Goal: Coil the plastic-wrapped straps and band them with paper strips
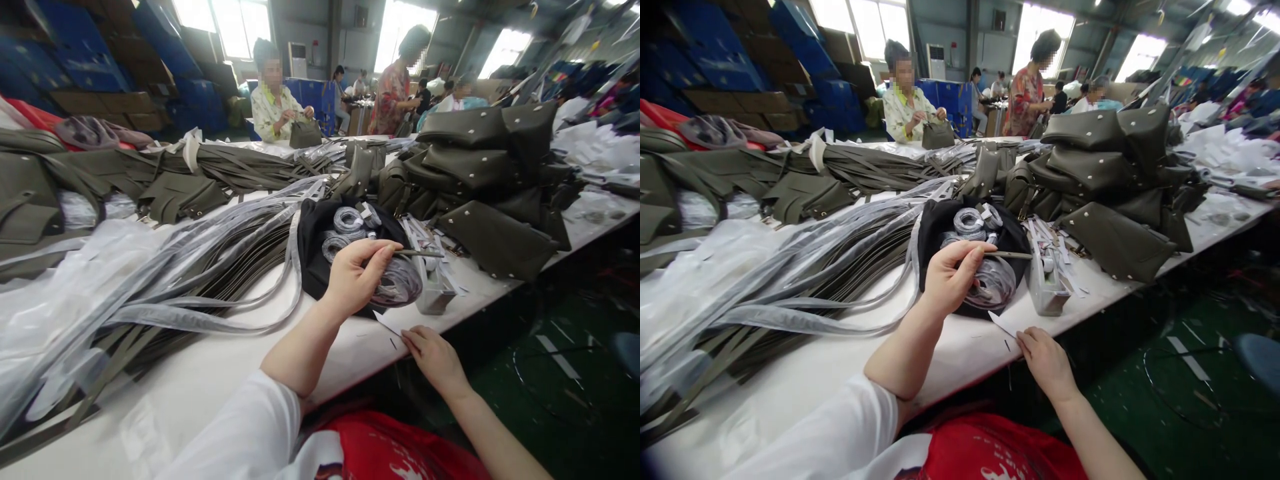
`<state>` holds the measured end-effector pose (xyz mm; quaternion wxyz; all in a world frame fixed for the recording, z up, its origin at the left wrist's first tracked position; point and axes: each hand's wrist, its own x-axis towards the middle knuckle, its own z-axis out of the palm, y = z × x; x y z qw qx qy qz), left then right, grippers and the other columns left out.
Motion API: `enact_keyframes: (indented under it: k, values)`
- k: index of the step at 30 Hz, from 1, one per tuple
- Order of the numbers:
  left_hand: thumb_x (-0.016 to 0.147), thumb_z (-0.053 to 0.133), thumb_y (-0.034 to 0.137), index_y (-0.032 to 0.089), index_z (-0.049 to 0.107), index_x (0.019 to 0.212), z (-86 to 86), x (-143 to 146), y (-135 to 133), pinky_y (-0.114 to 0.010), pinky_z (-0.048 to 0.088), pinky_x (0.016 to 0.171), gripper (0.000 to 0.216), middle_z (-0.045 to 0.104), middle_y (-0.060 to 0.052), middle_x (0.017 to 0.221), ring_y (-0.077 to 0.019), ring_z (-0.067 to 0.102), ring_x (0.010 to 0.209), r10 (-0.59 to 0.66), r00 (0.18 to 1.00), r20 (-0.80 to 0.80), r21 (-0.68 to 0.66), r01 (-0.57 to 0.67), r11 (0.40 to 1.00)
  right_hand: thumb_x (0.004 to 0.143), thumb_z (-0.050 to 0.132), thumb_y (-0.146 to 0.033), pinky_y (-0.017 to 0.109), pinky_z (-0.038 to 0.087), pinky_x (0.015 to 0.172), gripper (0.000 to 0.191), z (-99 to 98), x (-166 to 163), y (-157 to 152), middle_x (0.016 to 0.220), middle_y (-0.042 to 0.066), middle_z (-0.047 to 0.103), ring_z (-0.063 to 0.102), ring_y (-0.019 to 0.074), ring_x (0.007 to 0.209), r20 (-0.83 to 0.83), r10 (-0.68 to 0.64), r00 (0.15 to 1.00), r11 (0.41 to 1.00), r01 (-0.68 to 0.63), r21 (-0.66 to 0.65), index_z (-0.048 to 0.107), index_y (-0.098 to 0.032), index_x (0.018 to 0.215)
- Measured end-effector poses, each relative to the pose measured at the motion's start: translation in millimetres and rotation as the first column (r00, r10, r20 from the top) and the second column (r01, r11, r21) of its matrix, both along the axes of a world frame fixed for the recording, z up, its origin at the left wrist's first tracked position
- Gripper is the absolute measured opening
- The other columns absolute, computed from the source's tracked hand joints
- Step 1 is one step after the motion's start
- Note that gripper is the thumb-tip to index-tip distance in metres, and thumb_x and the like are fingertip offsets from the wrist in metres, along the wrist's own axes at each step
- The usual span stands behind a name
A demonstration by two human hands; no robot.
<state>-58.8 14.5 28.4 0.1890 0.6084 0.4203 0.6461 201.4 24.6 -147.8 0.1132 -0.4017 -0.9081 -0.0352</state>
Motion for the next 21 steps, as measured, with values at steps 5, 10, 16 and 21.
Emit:
enact_keyframes:
  k: [5,10,16,21]
  values:
    - [0.098,0.052,0.040,0.018,0.075,0.099,-0.2,0.4,0.7,-0.030,0.057,0.082,0.031,0.074,-0.006,0.091,-0.0169,0.069,0.086,-0.009,1.000,0.007,0.030,0.009,1.000,0.100,0.048,-0.025,0.029,0.050,0.074,0.025,3.6,-0.3,1.2,0.091,0.005,0.071,0.066,0.0196,0.084,0.006,0.009,1.000,1.000,-0.008,-0.022,0.072,-0.022,0.105]
    - [0.098,0.052,0.040,0.019,0.075,0.100,-1.8,2.7,0.6,-0.029,0.057,0.078,0.031,0.074,-0.006,0.093,-0.0172,0.070,0.085,-0.004,1.000,-0.014,0.008,0.004,1.000,0.099,0.048,-0.023,0.030,0.049,0.073,0.024,8.4,-1.7,0.9,0.088,0.005,0.069,0.065,0.0199,0.082,0.007,0.019,1.000,0.999,-0.019,-0.025,0.071,-0.020,0.105]
    - [0.097,0.053,0.041,0.020,0.075,0.099,-1.7,6.6,1.0,-0.028,0.057,0.078,0.031,0.074,-0.006,0.092,-0.0171,0.069,0.085,-0.021,1.000,-0.014,0.024,0.021,0.999,0.097,0.045,-0.017,0.033,0.047,0.074,0.024,8.0,-7.9,-1.7,0.085,0.007,0.067,0.062,0.0226,0.081,-0.015,0.012,1.000,1.000,-0.012,0.018,0.068,-0.020,0.098]
    - [0.097,0.053,0.039,0.019,0.075,0.100,-1.2,7.8,0.6,-0.025,0.055,0.069,0.030,0.073,-0.005,0.091,-0.0140,0.068,0.074,-0.027,1.000,-0.006,-0.002,0.027,1.000,0.096,0.043,-0.016,0.033,0.046,0.073,0.022,6.3,-12.5,8.0,0.081,0.007,0.066,0.062,0.0238,0.079,-0.102,-0.050,0.993,0.997,0.056,0.054,0.065,-0.020,0.094]
